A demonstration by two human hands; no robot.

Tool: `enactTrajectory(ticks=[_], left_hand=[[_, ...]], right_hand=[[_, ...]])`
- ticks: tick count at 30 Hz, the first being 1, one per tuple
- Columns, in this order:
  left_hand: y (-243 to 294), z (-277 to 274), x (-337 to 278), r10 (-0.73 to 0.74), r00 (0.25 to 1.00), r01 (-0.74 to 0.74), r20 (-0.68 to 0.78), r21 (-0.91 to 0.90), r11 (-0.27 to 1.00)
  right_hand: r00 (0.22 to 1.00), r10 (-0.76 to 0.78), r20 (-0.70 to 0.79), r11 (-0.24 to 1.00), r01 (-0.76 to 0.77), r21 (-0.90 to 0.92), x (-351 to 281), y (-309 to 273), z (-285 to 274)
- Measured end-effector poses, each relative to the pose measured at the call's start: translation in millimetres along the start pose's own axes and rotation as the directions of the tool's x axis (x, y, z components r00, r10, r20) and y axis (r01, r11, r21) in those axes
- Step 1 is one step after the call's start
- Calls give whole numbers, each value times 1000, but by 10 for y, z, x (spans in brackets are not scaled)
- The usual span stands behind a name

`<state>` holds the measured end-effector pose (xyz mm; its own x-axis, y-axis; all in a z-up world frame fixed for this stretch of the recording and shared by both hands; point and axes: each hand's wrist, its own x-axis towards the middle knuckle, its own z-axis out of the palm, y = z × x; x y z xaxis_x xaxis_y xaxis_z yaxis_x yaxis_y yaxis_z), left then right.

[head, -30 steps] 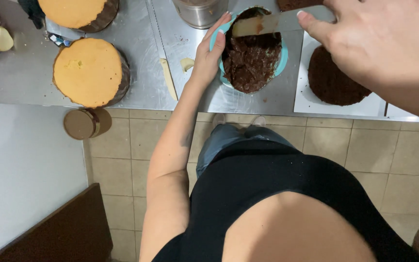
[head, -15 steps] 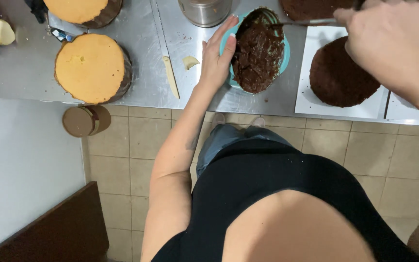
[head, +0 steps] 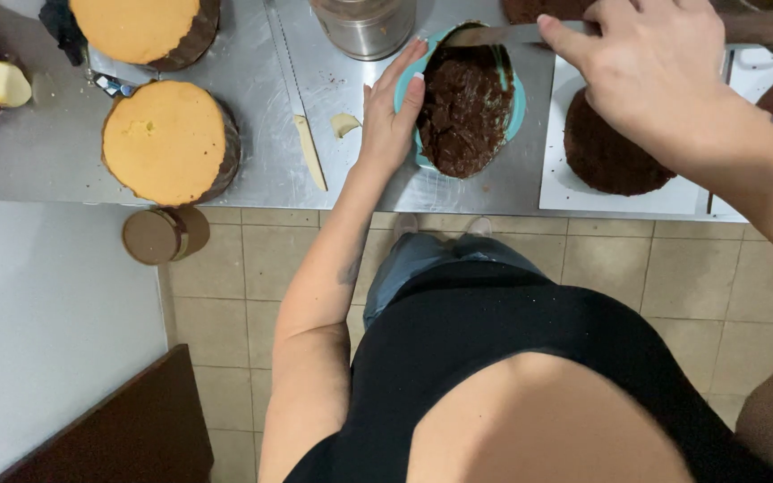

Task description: Applying chocolate frosting to cake layers and spreading it evenly with an offset spatula.

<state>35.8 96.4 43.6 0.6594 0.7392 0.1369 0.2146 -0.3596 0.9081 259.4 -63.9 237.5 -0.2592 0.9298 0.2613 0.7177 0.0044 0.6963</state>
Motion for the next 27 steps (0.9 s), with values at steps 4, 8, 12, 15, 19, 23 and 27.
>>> enactTrajectory(ticks=[4, 8, 12, 15, 19, 23, 27], left_hand=[[64, -27, -52, 12, 1000, -12, 1, -6, 1000], [59, 84, -141, 143, 982, -157, -122, -108, 982], [-63, 228, -219, 133, 969, -172, -206, -183, 968], [20, 265, -261, 137, 964, -189, -228, -225, 956], [42, 353, -267, 117, 957, -176, -264, -211, 961], [118, 422, -299, 94, 948, -160, -304, -197, 967], [135, 485, -314, 87, 934, -153, -348, -165, 974]], right_hand=[[997, 57, 43, 997, -60, 52, -102, -52, 322], [836, -7, 548, 946, -173, 275, -285, -64, 262], [665, -68, 744, 847, -355, 395, -363, -104, 78], [619, -121, 776, 841, -352, 411, -454, -202, 0], [376, -136, 917, 773, -539, 335, -554, -351, -28], [248, -228, 942, 483, -811, 330, -690, -450, -31], [113, -343, 933, 315, -921, 227, -735, -540, -100]])
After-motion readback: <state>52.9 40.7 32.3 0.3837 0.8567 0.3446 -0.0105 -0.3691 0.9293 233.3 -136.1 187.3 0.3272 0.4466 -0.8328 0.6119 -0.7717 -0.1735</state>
